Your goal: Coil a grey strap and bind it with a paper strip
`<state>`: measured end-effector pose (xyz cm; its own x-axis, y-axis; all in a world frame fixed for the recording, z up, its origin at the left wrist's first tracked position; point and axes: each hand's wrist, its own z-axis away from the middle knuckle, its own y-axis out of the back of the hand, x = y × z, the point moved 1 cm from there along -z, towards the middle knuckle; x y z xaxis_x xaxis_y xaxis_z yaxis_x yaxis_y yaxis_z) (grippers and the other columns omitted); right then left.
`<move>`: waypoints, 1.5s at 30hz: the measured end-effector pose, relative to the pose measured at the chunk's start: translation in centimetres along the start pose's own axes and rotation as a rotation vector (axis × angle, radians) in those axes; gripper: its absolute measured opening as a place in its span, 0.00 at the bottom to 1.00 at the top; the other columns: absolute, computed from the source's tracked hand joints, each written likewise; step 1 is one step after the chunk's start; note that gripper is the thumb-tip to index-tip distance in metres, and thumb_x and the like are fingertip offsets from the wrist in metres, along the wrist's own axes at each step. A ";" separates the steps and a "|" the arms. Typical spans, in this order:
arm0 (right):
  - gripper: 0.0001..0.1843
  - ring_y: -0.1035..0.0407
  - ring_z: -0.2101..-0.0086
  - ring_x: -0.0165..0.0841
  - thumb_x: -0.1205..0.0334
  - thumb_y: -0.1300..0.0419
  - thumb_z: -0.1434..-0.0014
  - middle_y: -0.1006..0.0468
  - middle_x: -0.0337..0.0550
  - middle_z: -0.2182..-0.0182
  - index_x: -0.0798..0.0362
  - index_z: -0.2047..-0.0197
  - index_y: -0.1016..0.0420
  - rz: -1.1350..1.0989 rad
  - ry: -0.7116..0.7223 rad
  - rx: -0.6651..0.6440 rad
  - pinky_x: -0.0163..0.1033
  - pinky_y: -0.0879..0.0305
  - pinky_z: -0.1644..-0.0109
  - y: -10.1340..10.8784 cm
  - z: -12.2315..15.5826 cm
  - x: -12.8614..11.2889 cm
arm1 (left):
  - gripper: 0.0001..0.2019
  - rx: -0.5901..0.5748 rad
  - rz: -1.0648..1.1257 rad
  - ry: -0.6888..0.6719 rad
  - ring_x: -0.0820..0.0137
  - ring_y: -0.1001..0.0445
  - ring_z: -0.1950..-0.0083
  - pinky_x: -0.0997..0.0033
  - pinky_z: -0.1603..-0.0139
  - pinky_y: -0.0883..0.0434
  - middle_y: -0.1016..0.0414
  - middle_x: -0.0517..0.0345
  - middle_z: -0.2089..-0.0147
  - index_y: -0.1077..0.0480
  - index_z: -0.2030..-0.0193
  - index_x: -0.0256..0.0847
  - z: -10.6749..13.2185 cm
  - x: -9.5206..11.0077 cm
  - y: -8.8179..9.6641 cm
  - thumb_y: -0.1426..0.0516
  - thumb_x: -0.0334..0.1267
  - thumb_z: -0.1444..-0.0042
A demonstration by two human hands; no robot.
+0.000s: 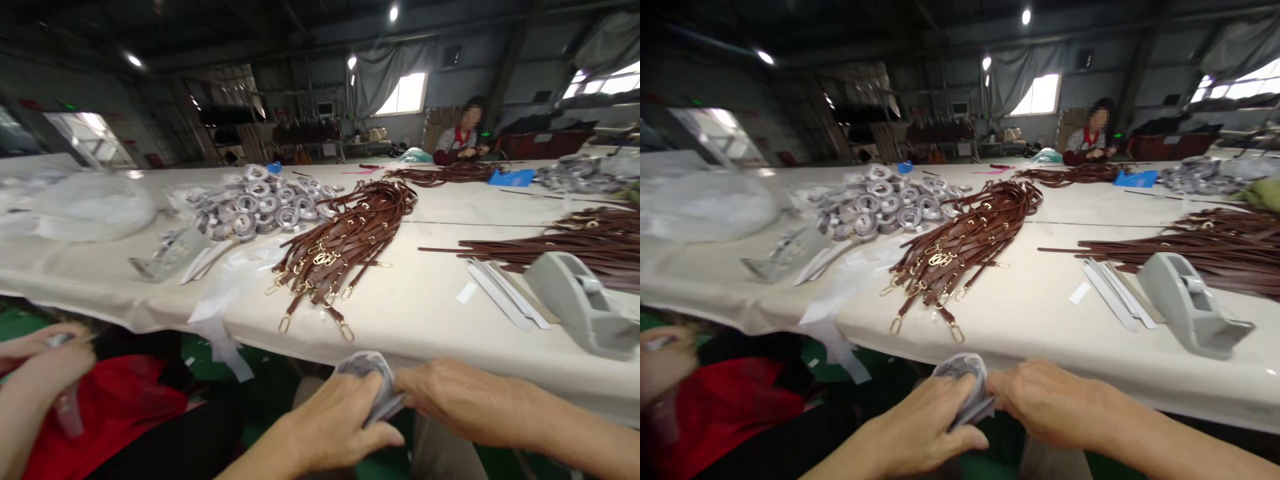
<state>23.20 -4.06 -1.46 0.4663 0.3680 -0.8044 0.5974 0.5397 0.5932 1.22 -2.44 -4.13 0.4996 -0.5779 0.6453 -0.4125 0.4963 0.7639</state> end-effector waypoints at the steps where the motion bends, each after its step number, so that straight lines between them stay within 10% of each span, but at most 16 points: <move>1: 0.08 0.33 0.74 0.35 0.68 0.43 0.39 0.24 0.40 0.73 0.50 0.58 0.24 0.094 -0.008 -0.064 0.38 0.41 0.70 0.6 -0.2 -0.5 | 0.13 -0.013 0.011 -0.012 0.65 0.37 0.72 0.67 0.70 0.45 0.32 0.58 0.70 0.33 0.65 0.45 0.0 0.2 0.7 0.38 0.50 0.44; 8: 0.13 0.35 0.68 0.31 0.61 0.49 0.30 0.29 0.39 0.69 0.52 0.65 0.28 0.103 0.025 -0.196 0.35 0.42 0.64 3.6 -1.6 -2.8 | 0.16 -0.363 0.920 0.186 0.75 0.38 0.83 0.76 0.77 0.40 0.34 0.64 0.79 0.30 0.60 0.38 0.1 0.0 2.5 0.46 0.51 0.38; 14: 0.14 0.40 0.70 0.28 0.51 0.50 0.30 0.33 0.34 0.71 0.52 0.58 0.33 -0.288 -0.076 0.114 0.33 0.42 0.67 2.1 -3.0 -1.8 | 0.21 -0.226 1.842 0.039 0.80 0.54 0.94 0.76 0.82 0.35 0.48 0.70 0.93 0.27 0.74 0.30 -0.8 -1.4 0.5 0.46 0.47 0.38; 17: 0.16 0.36 0.65 0.30 0.49 0.52 0.29 0.30 0.37 0.66 0.52 0.54 0.33 -0.321 -0.044 0.228 0.35 0.39 0.61 0.8 -3.7 -1.3 | 0.26 -0.214 1.997 0.027 0.83 0.63 0.94 0.80 0.86 0.40 0.59 0.74 0.94 0.34 0.83 0.35 -1.0 -1.3 0.1 0.51 0.44 0.34; 21: 0.20 0.36 0.61 0.34 0.48 0.57 0.28 0.31 0.42 0.62 0.52 0.55 0.31 -0.111 0.048 0.282 0.40 0.39 0.53 -0.4 -4.0 -1.0 | 0.23 -0.187 2.002 0.037 0.82 0.69 0.93 0.82 0.89 0.45 0.59 0.77 0.92 0.28 0.72 0.32 -1.2 -1.5 -0.1 0.53 0.44 0.33; 26: 0.20 0.36 0.65 0.34 0.48 0.35 0.42 0.29 0.39 0.63 0.52 0.55 0.33 -0.089 -0.074 0.221 0.37 0.39 0.61 -1.3 -3.9 -0.4 | 0.23 -0.157 1.890 0.065 0.81 0.65 0.93 0.80 0.88 0.41 0.58 0.76 0.91 0.27 0.72 0.32 -1.7 -2.5 -0.9 0.53 0.45 0.33; 30: 0.08 0.36 0.70 0.31 0.64 0.41 0.43 0.30 0.35 0.69 0.50 0.62 0.38 -0.107 -0.127 0.225 0.34 0.41 0.67 -1.0 -4.1 0.9 | 0.17 -0.135 1.665 0.096 0.76 0.37 0.86 0.77 0.78 0.34 0.34 0.64 0.84 0.26 0.63 0.30 -2.9 -2.7 1.2 0.47 0.44 0.36; 36: 0.06 0.34 0.62 0.39 0.67 0.47 0.37 0.28 0.50 0.59 0.54 0.56 0.35 0.607 0.182 0.440 0.42 0.37 0.60 1.2 -6.0 5.5 | 0.13 -0.137 0.275 -0.094 0.66 0.29 0.58 0.71 0.55 0.34 0.26 0.56 0.59 0.28 0.57 0.41 -6.5 -3.3 6.3 0.49 0.46 0.34; 41: 0.17 0.34 0.52 0.44 0.71 0.52 0.35 0.29 0.61 0.44 0.60 0.44 0.34 0.766 0.192 0.382 0.48 0.36 0.53 0.9 -6.5 10.1 | 0.10 -0.013 -0.266 -0.252 0.60 0.30 0.50 0.47 0.34 0.44 0.24 0.51 0.54 0.29 0.51 0.43 -9.7 -7.0 3.0 0.49 0.37 0.34; 45: 0.37 0.41 0.41 0.51 0.49 0.43 0.35 0.39 0.60 0.33 0.59 0.31 0.47 0.798 0.149 0.231 0.54 0.38 0.43 1.1 -5.2 10.8 | 0.13 0.017 -0.304 -0.281 0.62 0.31 0.44 0.42 0.29 0.53 0.25 0.50 0.49 0.29 0.47 0.44 -10.5 -8.9 0.7 0.51 0.34 0.33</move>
<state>25.53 4.43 -9.67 0.7239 0.6780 -0.1273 0.2515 -0.0875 0.9639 4.49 9.86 -9.44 0.3744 -0.8521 0.3656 -0.2918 0.2659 0.9188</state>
